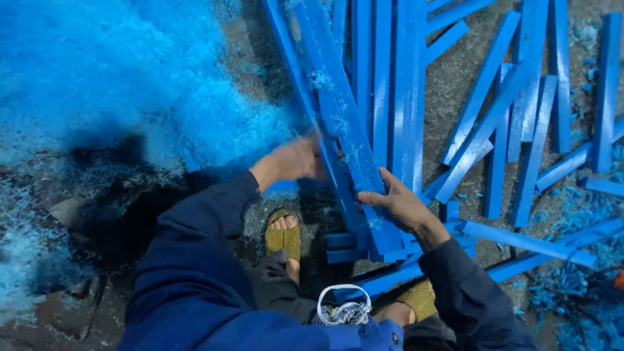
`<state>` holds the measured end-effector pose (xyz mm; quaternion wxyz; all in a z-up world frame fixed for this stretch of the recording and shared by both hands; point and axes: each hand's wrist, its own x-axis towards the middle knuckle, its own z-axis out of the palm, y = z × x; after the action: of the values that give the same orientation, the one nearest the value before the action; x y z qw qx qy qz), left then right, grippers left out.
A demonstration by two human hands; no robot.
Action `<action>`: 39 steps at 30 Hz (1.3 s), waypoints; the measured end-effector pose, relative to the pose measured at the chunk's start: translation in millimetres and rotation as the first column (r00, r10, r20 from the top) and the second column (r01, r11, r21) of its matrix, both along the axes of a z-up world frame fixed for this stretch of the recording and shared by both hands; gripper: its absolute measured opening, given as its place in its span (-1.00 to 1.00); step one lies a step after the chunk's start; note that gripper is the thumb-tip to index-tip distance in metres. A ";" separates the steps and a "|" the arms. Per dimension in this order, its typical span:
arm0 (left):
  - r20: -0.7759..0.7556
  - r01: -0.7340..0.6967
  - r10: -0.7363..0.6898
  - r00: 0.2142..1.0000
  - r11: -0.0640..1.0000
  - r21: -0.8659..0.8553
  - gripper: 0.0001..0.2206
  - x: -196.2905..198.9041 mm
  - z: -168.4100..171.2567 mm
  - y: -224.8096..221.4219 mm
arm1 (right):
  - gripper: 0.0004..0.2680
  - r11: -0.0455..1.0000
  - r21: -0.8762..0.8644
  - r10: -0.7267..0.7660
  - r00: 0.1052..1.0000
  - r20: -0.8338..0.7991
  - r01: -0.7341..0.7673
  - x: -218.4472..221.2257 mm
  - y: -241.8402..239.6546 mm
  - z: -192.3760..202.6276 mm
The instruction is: The recorder picks up scattered blue plastic strips from the factory floor and places them into a large collection bag.
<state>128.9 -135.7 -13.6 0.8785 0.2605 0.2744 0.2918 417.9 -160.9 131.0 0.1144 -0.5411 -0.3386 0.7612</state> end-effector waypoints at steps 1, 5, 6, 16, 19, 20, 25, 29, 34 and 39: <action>0.003 0.012 -0.012 1.000 1.000 -0.004 -0.37 8.9 19.0 3.8 | -0.41 1.000 -0.004 -0.012 1.000 0.003 0.012 2.1 -5.0 3.4; -0.202 -0.220 0.174 0.964 0.947 -0.235 -0.45 46.5 59.5 10.9 | -0.43 0.970 0.205 0.102 0.984 0.147 -0.131 1.5 -8.9 10.3; -0.297 -0.205 0.139 0.945 0.957 -0.204 -0.46 55.9 60.8 -0.2 | -0.39 0.939 0.312 0.092 0.980 0.178 -0.145 -1.3 -15.0 11.1; 0.061 -0.207 0.253 0.966 0.888 -0.411 -0.27 65.2 76.4 14.0 | -0.48 0.943 -0.063 0.332 0.914 0.235 -0.326 72.4 -37.7 91.3; 0.115 -0.294 0.359 0.926 0.879 -0.374 -0.27 75.2 84.2 28.9 | -0.36 0.929 -0.147 0.362 0.920 0.149 -0.341 108.0 -62.1 118.7; 0.186 -0.232 0.342 0.921 0.865 -0.444 -0.30 87.0 84.1 23.2 | -0.34 0.898 -0.196 0.439 0.843 0.311 -0.395 113.3 -65.8 128.1; 0.358 -0.026 0.169 0.919 0.929 -0.370 -0.30 118.8 131.9 -10.3 | -0.32 0.894 -0.240 0.447 0.759 0.474 -0.377 208.4 -141.5 110.8; 0.369 0.270 -0.102 0.924 0.858 -0.438 -0.29 140.5 114.9 -23.2 | -0.39 0.974 -0.224 0.132 0.853 0.504 -0.018 267.9 -230.6 63.2; 0.277 0.143 -0.051 0.959 0.935 -0.325 -0.34 164.9 76.0 8.9 | -0.36 0.997 0.010 -0.069 0.894 0.443 0.071 229.9 -230.4 58.8; -0.425 -0.075 0.080 0.902 0.997 0.029 -0.28 174.8 113.0 95.3 | -0.37 0.948 0.308 -0.061 0.900 0.432 -0.084 170.1 -150.4 68.0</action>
<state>303.7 -40.4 99.4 0.7836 0.3120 0.4678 0.2643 587.9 -311.3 199.0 0.1172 -0.6701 -0.4773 0.5562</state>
